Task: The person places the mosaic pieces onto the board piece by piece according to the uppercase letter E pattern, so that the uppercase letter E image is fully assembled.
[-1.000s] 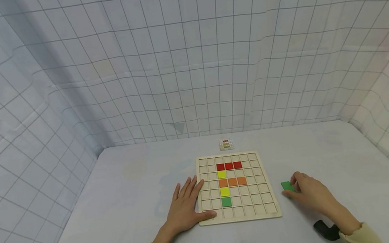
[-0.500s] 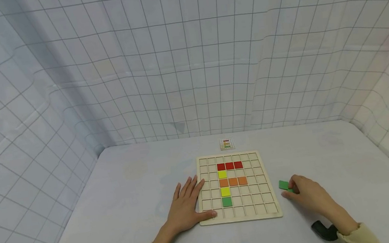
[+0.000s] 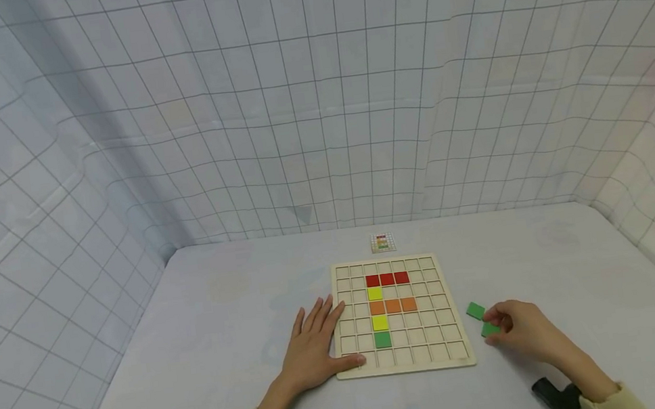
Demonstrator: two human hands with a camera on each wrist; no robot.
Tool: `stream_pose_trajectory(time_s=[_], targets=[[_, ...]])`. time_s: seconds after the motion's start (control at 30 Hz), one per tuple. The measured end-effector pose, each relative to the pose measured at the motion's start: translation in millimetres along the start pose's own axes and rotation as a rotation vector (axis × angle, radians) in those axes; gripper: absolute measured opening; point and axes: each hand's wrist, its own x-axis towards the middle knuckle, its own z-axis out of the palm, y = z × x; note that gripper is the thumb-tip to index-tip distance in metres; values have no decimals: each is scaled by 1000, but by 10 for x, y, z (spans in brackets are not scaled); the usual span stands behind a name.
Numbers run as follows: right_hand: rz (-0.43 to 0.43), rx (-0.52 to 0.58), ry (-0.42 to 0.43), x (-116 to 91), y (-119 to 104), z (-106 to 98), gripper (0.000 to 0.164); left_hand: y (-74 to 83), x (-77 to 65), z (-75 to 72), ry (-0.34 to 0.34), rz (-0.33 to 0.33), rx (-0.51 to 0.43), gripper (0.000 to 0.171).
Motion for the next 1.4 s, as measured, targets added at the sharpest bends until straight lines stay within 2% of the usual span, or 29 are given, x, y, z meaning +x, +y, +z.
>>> stream_pose_trajectory(time_s=[0.1, 0.27, 0.6, 0.83, 1.23, 1.4], targets=[[17, 0, 7, -19, -16, 4, 28, 0, -2, 5, -1, -2, 0, 103], [-4, 0, 1, -43, -41, 9, 22, -2, -6, 12, -5, -5, -3, 104], [32, -26, -94, 3, -44, -23, 23, -2, -3, 13, -7, -2, -3, 103], [9, 10, -127, -10, -5, -50, 24, 2, 1, 6, -14, 1, -10, 104], [24, 23, -70, -38, -36, -8, 26, 11, 1, -14, 18, 15, -25, 102], [-36, 15, -47, -35, -21, 9, 28, 17, -1, -24, 5, 6, -29, 103]])
